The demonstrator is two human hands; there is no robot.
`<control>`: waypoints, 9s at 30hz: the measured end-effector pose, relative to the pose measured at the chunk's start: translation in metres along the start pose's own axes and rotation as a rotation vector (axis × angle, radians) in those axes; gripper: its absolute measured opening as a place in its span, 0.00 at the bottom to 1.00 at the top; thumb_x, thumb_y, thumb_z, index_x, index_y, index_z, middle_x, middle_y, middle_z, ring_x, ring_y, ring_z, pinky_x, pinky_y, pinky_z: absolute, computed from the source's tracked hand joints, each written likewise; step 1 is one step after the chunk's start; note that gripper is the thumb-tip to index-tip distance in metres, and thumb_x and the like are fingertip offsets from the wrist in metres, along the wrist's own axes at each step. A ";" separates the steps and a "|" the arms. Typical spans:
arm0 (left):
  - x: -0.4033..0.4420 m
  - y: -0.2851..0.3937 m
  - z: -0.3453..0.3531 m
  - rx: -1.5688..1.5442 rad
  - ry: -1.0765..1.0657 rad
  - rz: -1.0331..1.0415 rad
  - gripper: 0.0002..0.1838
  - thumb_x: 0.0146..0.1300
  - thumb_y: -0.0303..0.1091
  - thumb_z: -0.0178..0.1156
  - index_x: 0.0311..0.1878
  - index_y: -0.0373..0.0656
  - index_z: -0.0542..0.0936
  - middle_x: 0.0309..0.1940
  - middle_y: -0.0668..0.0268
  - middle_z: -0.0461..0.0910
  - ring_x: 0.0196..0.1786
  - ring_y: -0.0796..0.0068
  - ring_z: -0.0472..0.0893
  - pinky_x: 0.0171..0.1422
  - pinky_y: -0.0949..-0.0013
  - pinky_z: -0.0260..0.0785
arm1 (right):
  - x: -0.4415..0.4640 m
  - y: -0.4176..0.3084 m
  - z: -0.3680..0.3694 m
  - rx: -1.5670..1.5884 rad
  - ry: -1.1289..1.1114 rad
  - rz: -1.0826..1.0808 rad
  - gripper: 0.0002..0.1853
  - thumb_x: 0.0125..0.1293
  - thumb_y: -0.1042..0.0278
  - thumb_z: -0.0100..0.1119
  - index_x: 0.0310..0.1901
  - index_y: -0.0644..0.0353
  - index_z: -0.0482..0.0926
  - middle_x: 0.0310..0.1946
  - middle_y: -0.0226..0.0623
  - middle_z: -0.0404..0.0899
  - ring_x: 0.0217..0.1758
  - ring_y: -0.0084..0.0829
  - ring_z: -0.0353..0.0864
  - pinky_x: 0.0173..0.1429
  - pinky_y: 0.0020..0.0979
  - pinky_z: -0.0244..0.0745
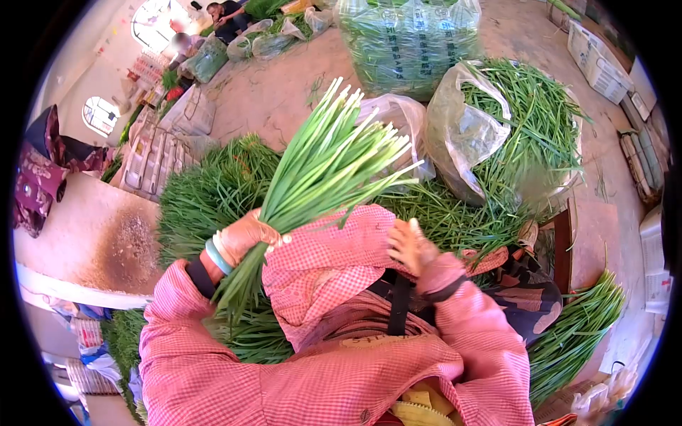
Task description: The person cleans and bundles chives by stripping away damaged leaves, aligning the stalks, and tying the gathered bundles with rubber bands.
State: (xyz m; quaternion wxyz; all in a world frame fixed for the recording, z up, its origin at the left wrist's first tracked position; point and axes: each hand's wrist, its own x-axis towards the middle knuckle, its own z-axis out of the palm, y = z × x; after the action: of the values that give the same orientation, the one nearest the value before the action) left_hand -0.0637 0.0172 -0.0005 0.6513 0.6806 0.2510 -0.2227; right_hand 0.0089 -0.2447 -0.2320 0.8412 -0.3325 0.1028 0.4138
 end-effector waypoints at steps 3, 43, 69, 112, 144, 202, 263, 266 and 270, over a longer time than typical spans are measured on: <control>-0.009 -0.019 0.024 0.140 -0.015 0.101 0.25 0.46 0.14 0.55 0.51 0.37 0.69 0.33 0.61 0.78 0.36 0.77 0.80 0.30 0.79 0.71 | 0.024 0.010 0.038 0.535 -0.565 -0.006 0.33 0.62 0.41 0.40 0.60 0.60 0.60 0.52 0.48 0.68 0.57 0.41 0.69 0.57 0.43 0.67; 0.034 -0.150 0.125 -0.120 -0.197 0.162 0.28 0.46 0.23 0.63 0.54 0.37 0.68 0.46 0.66 0.74 0.48 0.76 0.72 0.54 0.71 0.65 | -0.073 -0.118 -0.006 -1.645 0.969 -1.311 0.27 0.54 0.53 0.60 0.50 0.63 0.68 0.53 0.50 0.64 0.56 0.46 0.62 0.58 0.40 0.60; 0.029 -0.148 0.106 -0.408 -0.549 0.058 0.34 0.47 0.29 0.63 0.60 0.40 0.62 0.53 0.64 0.69 0.56 0.73 0.67 0.61 0.70 0.57 | -0.072 -0.141 0.017 -1.710 0.769 -0.951 0.35 0.52 0.60 0.63 0.57 0.69 0.59 0.54 0.56 0.63 0.58 0.46 0.65 0.58 0.38 0.62; 0.039 -0.059 0.103 -0.094 -0.925 0.082 0.35 0.46 0.41 0.68 0.56 0.38 0.66 0.48 0.66 0.71 0.53 0.76 0.68 0.59 0.71 0.59 | -0.092 -0.034 0.092 -0.029 -0.354 -0.264 0.31 0.50 0.65 0.65 0.56 0.63 0.65 0.47 0.39 0.74 0.50 0.32 0.73 0.56 0.34 0.67; 0.084 -0.051 0.168 0.134 -1.385 -0.117 0.32 0.49 0.42 0.66 0.55 0.39 0.67 0.48 0.67 0.72 0.51 0.75 0.69 0.57 0.69 0.60 | -0.147 -0.041 0.078 0.008 -0.056 -0.592 0.33 0.51 0.66 0.64 0.58 0.64 0.61 0.50 0.41 0.71 0.53 0.29 0.70 0.56 0.31 0.65; 0.113 -0.086 0.596 -0.262 -0.820 0.275 0.39 0.61 0.56 0.46 0.67 0.42 0.48 0.67 0.58 0.46 0.69 0.64 0.46 0.69 0.66 0.37 | -0.464 -0.122 -0.157 -0.317 1.466 -1.121 0.20 0.45 0.78 0.63 0.44 0.65 0.74 0.35 0.34 0.78 0.33 0.25 0.76 0.40 0.24 0.71; 0.123 -0.144 0.700 0.727 -0.408 0.634 0.71 0.31 0.74 0.58 0.65 0.29 0.36 0.63 0.40 0.50 0.67 0.47 0.49 0.68 0.56 0.40 | -0.374 -0.119 -0.307 -0.631 1.911 -0.600 0.24 0.66 0.59 0.38 0.56 0.70 0.62 0.39 0.57 0.73 0.44 0.51 0.72 0.48 0.42 0.66; 0.124 -0.147 0.704 0.867 -0.324 0.699 0.70 0.31 0.73 0.60 0.65 0.30 0.37 0.63 0.42 0.50 0.65 0.48 0.52 0.67 0.54 0.42 | -0.362 -0.107 -0.329 -0.609 2.022 -0.646 0.24 0.66 0.60 0.38 0.57 0.70 0.61 0.41 0.58 0.72 0.45 0.52 0.72 0.49 0.41 0.67; 0.109 -0.139 0.709 0.981 -0.267 0.670 0.70 0.31 0.72 0.60 0.65 0.30 0.36 0.64 0.45 0.49 0.66 0.50 0.51 0.67 0.54 0.41 | -0.382 -0.102 -0.337 -0.448 1.790 -0.856 0.26 0.68 0.56 0.35 0.58 0.71 0.60 0.44 0.59 0.71 0.48 0.51 0.71 0.53 0.39 0.65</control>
State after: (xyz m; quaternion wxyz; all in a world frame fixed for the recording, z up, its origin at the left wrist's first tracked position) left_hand -0.0499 -0.6818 -0.2141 0.3225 0.9094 -0.1928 -0.1787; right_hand -0.1214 -0.7464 -0.2680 0.4512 -0.6791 0.4871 -0.3129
